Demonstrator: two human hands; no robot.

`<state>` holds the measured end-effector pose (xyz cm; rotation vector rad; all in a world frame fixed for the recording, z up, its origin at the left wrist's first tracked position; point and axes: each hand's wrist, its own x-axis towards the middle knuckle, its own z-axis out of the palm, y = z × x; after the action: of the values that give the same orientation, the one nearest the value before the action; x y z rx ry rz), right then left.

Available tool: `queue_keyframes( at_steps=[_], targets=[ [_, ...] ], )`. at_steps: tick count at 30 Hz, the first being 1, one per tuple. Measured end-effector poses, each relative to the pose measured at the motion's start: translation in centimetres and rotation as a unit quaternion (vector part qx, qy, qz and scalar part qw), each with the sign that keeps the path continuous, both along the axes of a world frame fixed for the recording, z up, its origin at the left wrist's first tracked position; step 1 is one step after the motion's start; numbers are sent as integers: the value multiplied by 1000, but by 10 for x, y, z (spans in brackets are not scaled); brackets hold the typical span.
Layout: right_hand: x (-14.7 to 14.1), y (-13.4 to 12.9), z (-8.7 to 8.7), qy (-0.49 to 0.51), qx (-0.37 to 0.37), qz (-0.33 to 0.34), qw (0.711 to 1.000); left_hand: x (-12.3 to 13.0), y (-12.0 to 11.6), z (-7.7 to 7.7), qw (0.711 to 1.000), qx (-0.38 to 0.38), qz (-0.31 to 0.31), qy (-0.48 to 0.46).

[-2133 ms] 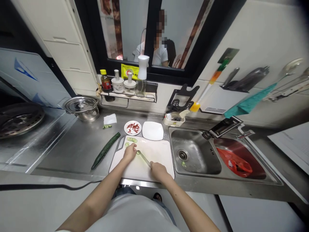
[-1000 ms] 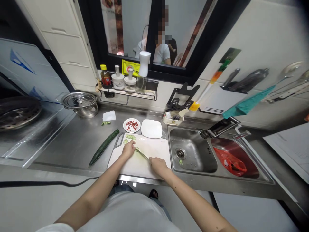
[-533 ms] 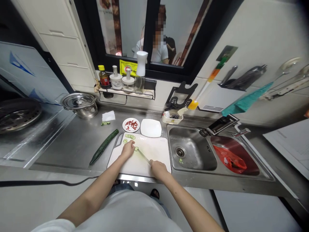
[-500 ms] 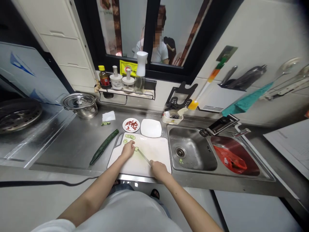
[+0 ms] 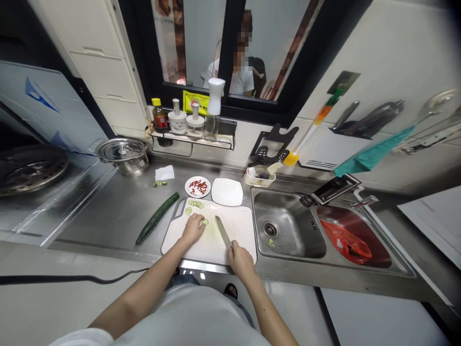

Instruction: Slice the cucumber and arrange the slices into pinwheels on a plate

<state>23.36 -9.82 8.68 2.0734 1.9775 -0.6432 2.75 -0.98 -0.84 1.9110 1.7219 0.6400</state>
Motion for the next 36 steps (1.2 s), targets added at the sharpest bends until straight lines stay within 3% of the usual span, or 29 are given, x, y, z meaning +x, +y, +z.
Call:
queue_keyframes(
  at_steps=[6, 16, 23, 31, 36],
  targets=[
    [3, 0, -2, 10, 4, -50, 999, 2, 2, 6, 1000, -10, 13, -4],
    [0, 4, -1, 27, -2, -56, 998, 4, -1, 21, 988, -61, 78, -116],
    [2, 6, 5, 44, -19, -43, 998, -12, -2, 25, 975, -40, 141, -167],
    [8, 2, 15, 107, -62, -21, 992, -52, 17, 12, 968, -25, 220, -119],
    [6, 1, 10, 126, -43, -39, 990, -59, 24, 9, 971, -46, 232, -35]
  ],
)
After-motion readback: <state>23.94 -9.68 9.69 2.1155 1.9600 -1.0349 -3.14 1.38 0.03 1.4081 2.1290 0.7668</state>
